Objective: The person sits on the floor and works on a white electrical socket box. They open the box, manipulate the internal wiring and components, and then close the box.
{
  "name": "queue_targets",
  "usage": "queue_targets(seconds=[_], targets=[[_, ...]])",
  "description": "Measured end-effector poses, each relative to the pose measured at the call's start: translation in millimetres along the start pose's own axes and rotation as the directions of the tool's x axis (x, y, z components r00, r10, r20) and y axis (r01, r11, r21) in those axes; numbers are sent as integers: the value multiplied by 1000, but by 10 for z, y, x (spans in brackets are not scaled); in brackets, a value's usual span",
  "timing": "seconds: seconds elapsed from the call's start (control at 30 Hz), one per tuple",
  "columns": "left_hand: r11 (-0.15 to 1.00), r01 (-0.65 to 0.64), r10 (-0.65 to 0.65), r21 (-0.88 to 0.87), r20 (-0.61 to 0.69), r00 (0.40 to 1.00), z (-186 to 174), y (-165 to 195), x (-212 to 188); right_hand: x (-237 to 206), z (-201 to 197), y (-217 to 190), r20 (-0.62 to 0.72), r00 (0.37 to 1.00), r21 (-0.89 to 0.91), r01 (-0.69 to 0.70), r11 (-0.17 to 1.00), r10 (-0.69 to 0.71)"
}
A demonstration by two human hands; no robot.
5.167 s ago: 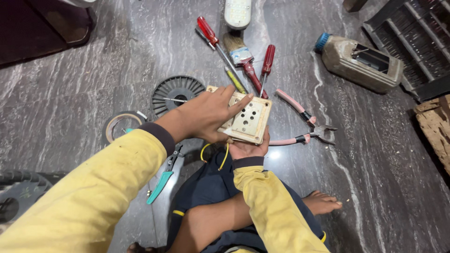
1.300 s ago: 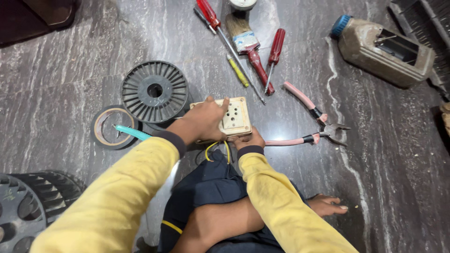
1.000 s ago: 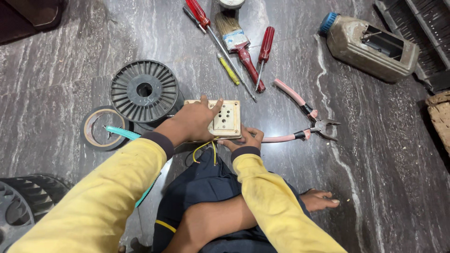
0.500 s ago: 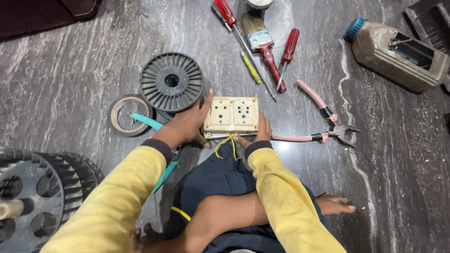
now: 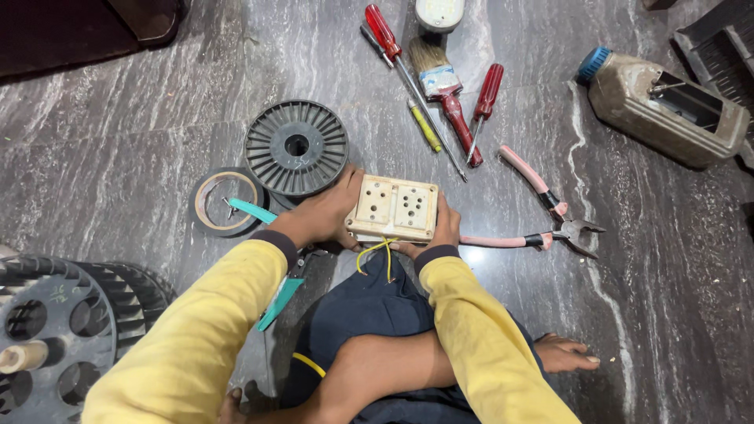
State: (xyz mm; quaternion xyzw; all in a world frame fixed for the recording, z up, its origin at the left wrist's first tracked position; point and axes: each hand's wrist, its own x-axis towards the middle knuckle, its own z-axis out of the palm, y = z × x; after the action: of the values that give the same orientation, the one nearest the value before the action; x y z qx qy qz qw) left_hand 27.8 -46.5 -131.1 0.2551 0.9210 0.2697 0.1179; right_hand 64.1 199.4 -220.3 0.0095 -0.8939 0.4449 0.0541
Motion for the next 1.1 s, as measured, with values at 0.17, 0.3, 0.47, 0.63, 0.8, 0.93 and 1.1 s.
queue_targets(seconds=[0.17,0.3,0.47,0.63,0.8,0.93,1.1], targets=[[1000,4,-3,12,-56,998,-40,123,-81,-23,0,-13,-31,998,2,56,998,-56],[1000,23,-22,10,-86,996,-51,172,-107,-31,12,-38,-6,998,-95,56,994,-57],[996,85,-85,16,-29,996,-21,173,-98,-37,22,-41,41,999,-82,-19,996,22],[1000,-4,5,26,-38,999,-15,80,-95,-5,57,-23,59,993,-39,-98,994,101],[999,-10,10,42,-17,1000,52,15,-120,-22,68,-5,30,989,11,-144,989,144],[1000,-16,15,-8,-25,1000,82,5,-125,-62,76,25,-41,997,17,-70,997,71],[999,35,-34,11,-88,996,135,104,-169,-63,100,58,-87,996,-62,-14,998,9]])
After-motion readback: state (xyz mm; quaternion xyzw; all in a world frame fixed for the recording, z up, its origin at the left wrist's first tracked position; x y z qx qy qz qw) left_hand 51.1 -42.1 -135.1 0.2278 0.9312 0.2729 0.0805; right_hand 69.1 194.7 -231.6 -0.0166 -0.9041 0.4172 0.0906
